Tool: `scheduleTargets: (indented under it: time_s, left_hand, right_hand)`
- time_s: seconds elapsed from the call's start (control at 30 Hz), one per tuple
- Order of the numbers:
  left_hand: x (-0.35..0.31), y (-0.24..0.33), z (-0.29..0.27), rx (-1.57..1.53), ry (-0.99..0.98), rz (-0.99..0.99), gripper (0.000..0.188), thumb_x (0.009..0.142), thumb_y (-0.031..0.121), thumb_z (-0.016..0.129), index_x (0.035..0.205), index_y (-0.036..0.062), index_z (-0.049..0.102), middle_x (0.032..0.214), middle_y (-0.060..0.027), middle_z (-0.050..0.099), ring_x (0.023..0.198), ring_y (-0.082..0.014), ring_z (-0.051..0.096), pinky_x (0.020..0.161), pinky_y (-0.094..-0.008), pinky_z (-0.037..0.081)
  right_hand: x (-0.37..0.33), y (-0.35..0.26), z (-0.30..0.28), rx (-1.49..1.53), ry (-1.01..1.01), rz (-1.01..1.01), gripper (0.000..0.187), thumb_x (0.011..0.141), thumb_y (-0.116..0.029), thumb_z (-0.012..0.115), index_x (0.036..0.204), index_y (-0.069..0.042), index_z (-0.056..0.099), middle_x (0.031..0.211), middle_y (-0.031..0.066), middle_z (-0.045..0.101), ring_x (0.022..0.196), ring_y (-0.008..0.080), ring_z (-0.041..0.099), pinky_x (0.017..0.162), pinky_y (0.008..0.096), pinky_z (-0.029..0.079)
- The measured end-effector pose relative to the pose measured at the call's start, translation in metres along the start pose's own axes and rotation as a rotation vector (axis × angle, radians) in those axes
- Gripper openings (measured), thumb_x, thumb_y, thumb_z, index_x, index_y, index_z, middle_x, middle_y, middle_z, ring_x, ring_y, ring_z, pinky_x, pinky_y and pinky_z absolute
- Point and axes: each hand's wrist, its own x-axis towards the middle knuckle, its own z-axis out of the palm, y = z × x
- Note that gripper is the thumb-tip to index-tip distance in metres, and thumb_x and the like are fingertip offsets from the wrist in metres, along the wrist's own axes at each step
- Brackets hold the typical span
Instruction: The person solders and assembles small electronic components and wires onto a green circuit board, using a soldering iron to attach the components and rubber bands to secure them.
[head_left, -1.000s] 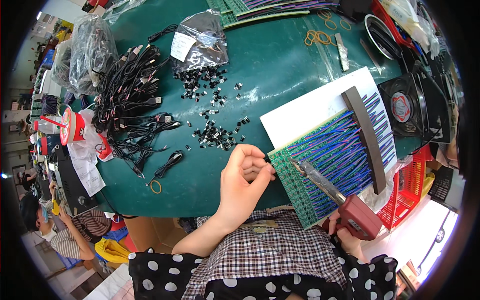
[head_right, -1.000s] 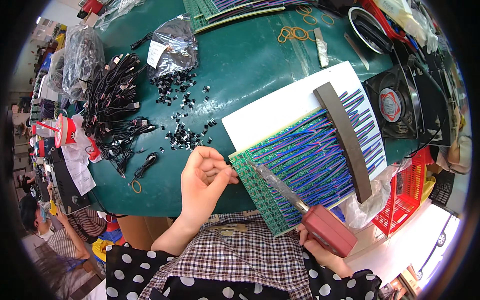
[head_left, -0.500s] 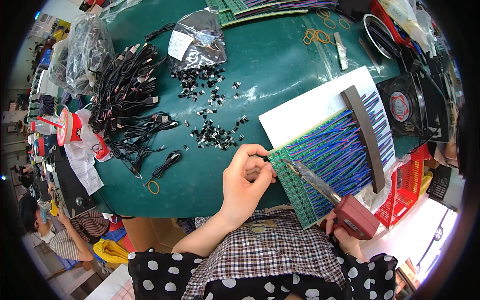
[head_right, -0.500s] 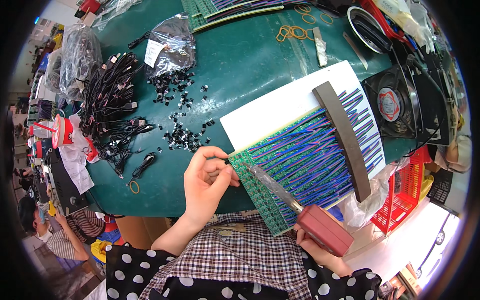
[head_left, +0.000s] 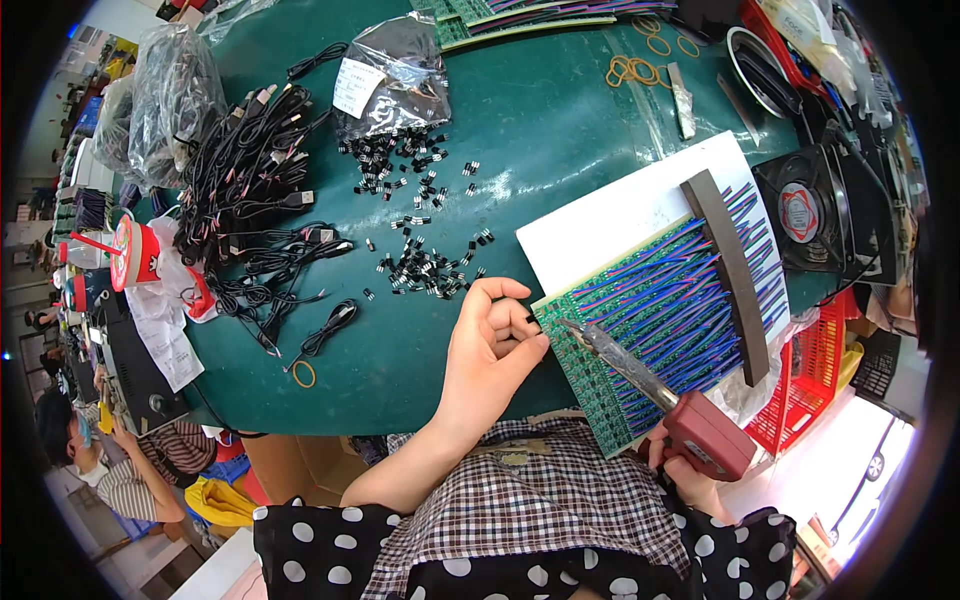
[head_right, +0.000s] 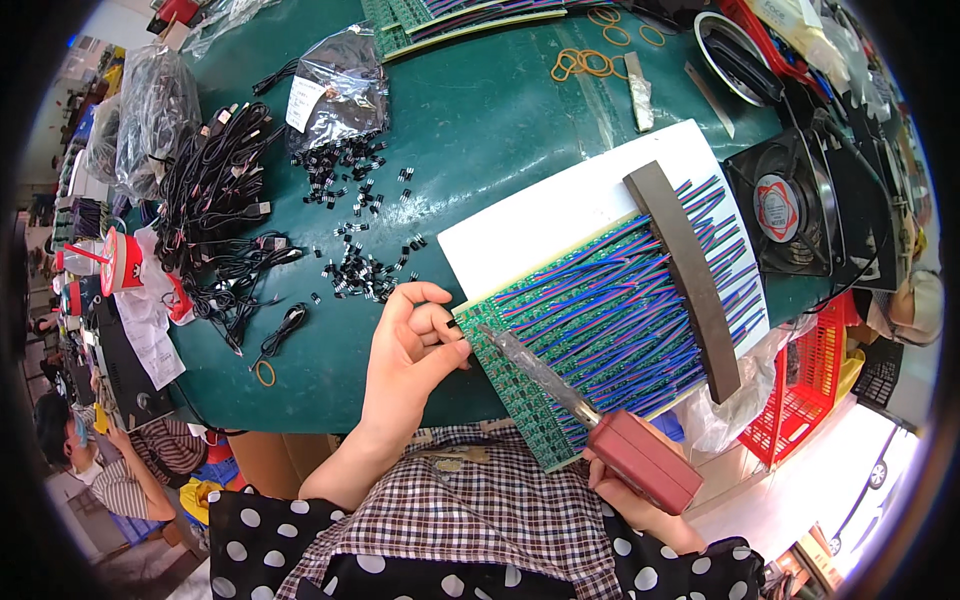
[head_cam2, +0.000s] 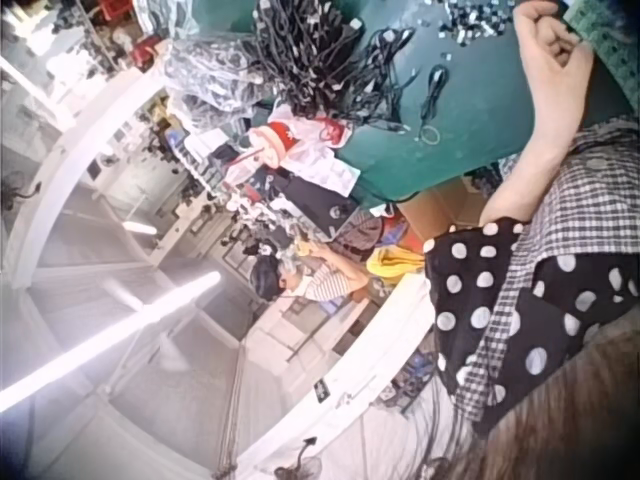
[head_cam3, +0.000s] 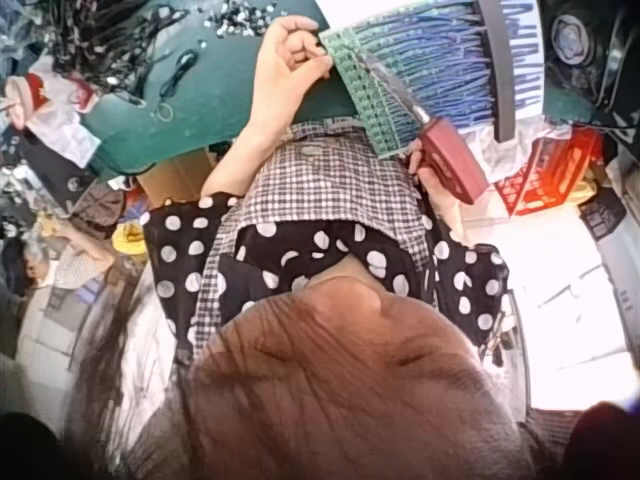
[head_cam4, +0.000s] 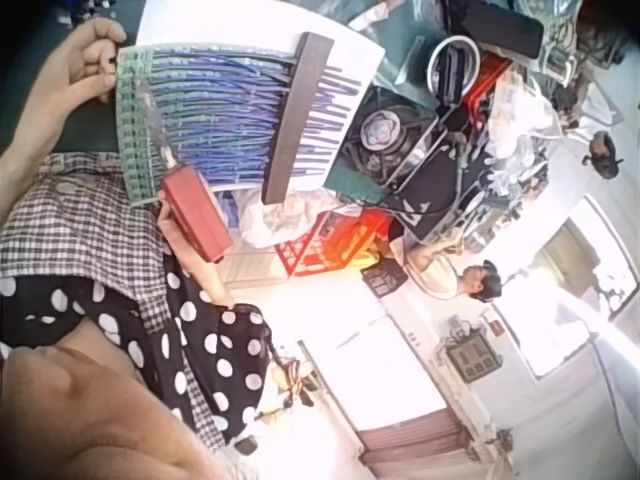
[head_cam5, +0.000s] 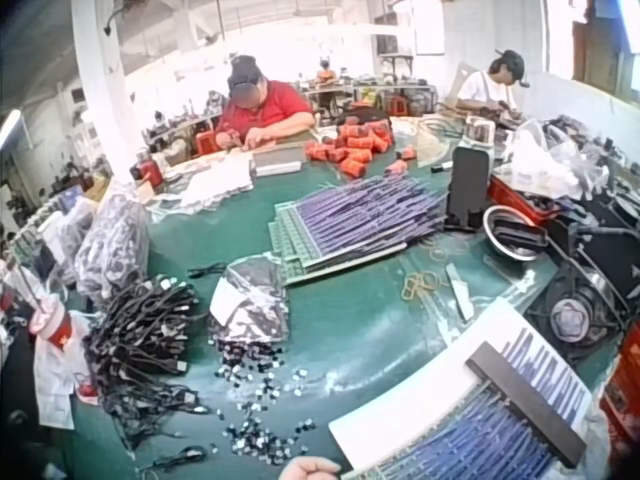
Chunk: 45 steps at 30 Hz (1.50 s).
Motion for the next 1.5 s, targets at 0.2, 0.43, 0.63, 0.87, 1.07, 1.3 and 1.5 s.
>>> scheduleTargets:
  time_s: [0.2,0.43,0.63,0.87,1.07,1.3,1.5]
  left_hand:
    - [0.003,0.013,-0.002,0.097,-0.023,-0.063,0.043,0.077,-0.008,0.058,0.114,0.003,0.04,0.079,-0.0001,0.051,0.076,-0.009,0.053,0.068,-0.0226,0.046]
    - [0.005,0.014,-0.003,0.026,-0.016,-0.147,0.045,0.078,-0.007,0.059,0.118,0.0028,0.039,0.079,-0.0033,0.055,0.071,-0.0111,0.059,0.063,-0.0228,0.047]
    - [-0.002,0.005,-0.007,0.049,0.018,0.027,0.017,0.082,-0.007,0.06,0.099,-0.0051,0.057,0.084,-0.0097,0.063,0.075,-0.015,0.064,0.07,-0.025,0.052]
    - [-0.007,0.006,-0.004,0.077,0.028,0.042,0.012,0.084,-0.006,0.058,0.096,-0.0063,0.06,0.086,-0.0109,0.065,0.078,-0.0148,0.064,0.072,-0.0251,0.053]
    - [-0.002,0.005,0.001,0.132,0.026,0.095,0.02,0.084,-0.008,0.055,0.102,-0.0016,0.051,0.085,-0.0059,0.06,0.077,-0.0097,0.06,0.069,-0.0218,0.05]
    - [-0.002,0.003,0.006,0.207,0.042,0.12,0.021,0.084,-0.008,0.051,0.102,0.0012,0.048,0.083,-0.0032,0.057,0.075,-0.0063,0.056,0.065,-0.0198,0.048]
    - [-0.001,0.002,0.006,0.223,0.042,0.13,0.019,0.084,-0.008,0.05,0.1,0.0015,0.047,0.082,-0.0026,0.056,0.073,-0.0057,0.055,0.064,-0.0194,0.047]
  right_hand:
    - [0.0,0.006,-0.002,-0.034,0.1,-0.018,0.041,0.065,-0.002,0.068,0.103,0.008,0.056,0.082,0.011,0.064,0.069,0.0132,0.062,0.061,0.0262,0.05]
    - [-0.001,0.009,-0.004,-0.189,0.081,-0.093,0.04,0.068,-0.008,0.07,0.103,0.009,0.056,0.083,0.0112,0.064,0.065,0.0136,0.062,0.059,0.0249,0.049]
    - [0.003,0.004,0.001,0.064,0.084,-0.087,0.047,0.074,-0.017,0.074,0.107,0.009,0.053,0.086,0.0119,0.064,0.065,0.0139,0.061,0.057,0.024,0.047]
    - [0.003,0.004,0.001,0.136,0.077,-0.061,0.055,0.073,-0.024,0.077,0.109,0.007,0.05,0.089,0.0124,0.063,0.065,0.0135,0.06,0.058,0.0232,0.047]
    - [0.003,0.001,0.002,0.108,0.057,-0.058,0.049,0.073,-0.018,0.075,0.107,0.008,0.051,0.087,0.0115,0.063,0.067,0.0134,0.061,0.059,0.0234,0.047]
    - [-0.001,0.014,-0.005,-0.174,0.1,-0.077,0.032,0.065,-0.006,0.072,0.093,0.003,0.062,0.084,0.0094,0.064,0.073,0.0162,0.064,0.064,0.0263,0.051]
    - [-0.007,0.033,-0.013,-0.61,0.133,-0.152,0.037,0.06,-0.005,0.073,0.096,-0.001,0.064,0.086,0.0108,0.065,0.072,0.0264,0.065,0.066,0.0308,0.052]
